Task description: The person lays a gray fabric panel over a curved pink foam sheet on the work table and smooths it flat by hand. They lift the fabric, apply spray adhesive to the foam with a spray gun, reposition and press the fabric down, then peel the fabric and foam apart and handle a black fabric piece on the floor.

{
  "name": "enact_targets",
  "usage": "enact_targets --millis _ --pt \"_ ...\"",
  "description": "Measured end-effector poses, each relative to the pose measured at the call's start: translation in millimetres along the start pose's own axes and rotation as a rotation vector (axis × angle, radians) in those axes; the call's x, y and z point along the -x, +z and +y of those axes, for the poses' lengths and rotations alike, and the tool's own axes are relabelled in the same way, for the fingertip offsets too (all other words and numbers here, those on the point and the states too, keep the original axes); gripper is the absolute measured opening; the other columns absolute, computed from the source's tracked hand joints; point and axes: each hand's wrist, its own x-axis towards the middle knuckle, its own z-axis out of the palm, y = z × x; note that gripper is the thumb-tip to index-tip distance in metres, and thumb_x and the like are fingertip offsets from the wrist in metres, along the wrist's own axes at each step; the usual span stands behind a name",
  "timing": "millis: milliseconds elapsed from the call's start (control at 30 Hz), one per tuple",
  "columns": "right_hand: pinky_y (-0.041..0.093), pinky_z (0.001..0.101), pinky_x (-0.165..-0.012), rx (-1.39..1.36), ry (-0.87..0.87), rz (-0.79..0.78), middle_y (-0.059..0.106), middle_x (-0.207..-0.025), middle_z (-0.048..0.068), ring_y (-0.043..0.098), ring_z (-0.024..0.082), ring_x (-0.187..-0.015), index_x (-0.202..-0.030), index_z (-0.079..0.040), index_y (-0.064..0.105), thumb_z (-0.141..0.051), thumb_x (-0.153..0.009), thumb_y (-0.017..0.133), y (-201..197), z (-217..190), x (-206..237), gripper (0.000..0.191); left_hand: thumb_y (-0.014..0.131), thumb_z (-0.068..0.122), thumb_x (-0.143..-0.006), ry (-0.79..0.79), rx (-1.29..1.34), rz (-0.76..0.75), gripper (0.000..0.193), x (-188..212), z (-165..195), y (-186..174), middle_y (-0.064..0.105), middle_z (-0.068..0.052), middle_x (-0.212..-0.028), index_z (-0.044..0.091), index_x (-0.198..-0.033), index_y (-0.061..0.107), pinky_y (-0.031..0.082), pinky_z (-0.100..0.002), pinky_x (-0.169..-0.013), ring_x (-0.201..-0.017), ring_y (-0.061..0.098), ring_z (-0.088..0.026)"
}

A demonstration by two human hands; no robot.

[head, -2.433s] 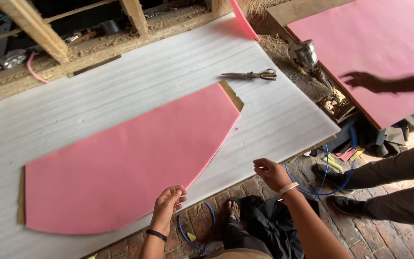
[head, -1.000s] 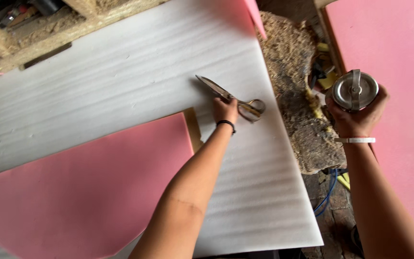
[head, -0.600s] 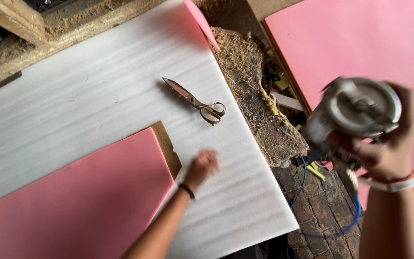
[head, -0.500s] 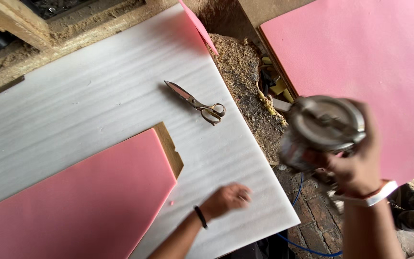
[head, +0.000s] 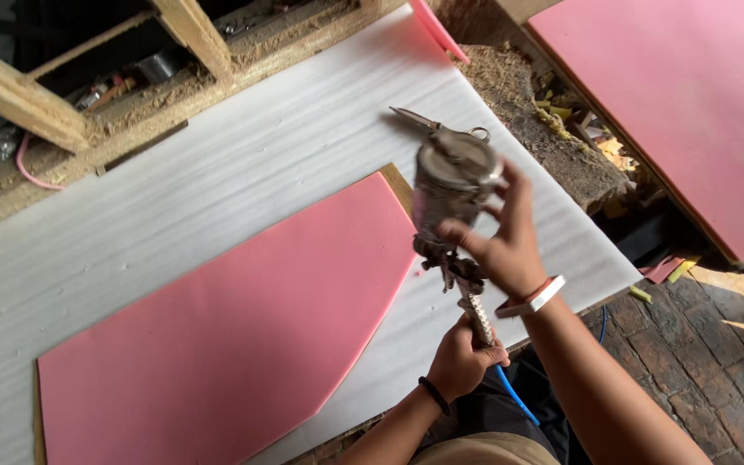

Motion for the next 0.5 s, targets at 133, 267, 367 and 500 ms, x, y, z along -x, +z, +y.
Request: enact_targets --millis 133,267,367,500 --pt "0.051 0.0443 -0.099 0.148 0.328 -0.230 0.055 -0.140 0.017 0.060 0.029 -0.126 -0.151 -0.011 0.032 -0.027 -0.065 0.094 12 -4 67 0.108 0.071 0.004 -0.088 -0.035 -0.121 0.005 0.025 9 8 -11 0.074 -0.012 -0.090 -0.005 -0.110 0.061 0.057 -0.035 -0.076 -0.084 0.074 -0.022" --pt "0.054 0.0398 -0.090 0.290 0.246 -0.253 0.072 -0.119 0.017 0.069 0.032 -0.110 -0.143 -0.010 0.046 -0.023 -0.076 0.086 -3 10 81 0.079 0.060 0.011 -0.099 0.244 -0.353 0.025 0.031 -26 15 0 0.071 -0.014 -0.118 0.000 -0.128 0.059 0.056 -0.039 -0.088 -0.110 0.069 -0.030" --pt "0.057 0.0405 -0.082 0.323 0.239 -0.145 0.075 -0.106 0.017 0.072 0.033 -0.098 -0.132 -0.009 0.059 -0.020 -0.084 0.080 -34 33 53 0.053 0.067 0.017 -0.093 0.137 -0.478 -0.028 0.035 -65 30 22 0.074 -0.018 -0.115 0.001 -0.123 0.062 0.056 -0.042 -0.088 -0.110 0.070 -0.034" --pt "0.057 0.0426 -0.071 0.452 0.392 0.006 0.075 -0.087 0.017 0.074 0.032 -0.077 -0.119 -0.009 0.067 -0.021 -0.086 0.078 -110 81 -4 0.037 0.081 0.027 -0.083 0.100 -0.636 -0.187 0.064 -143 59 52 0.066 -0.018 -0.126 0.001 -0.133 0.050 0.053 -0.045 -0.089 -0.110 0.066 -0.034"
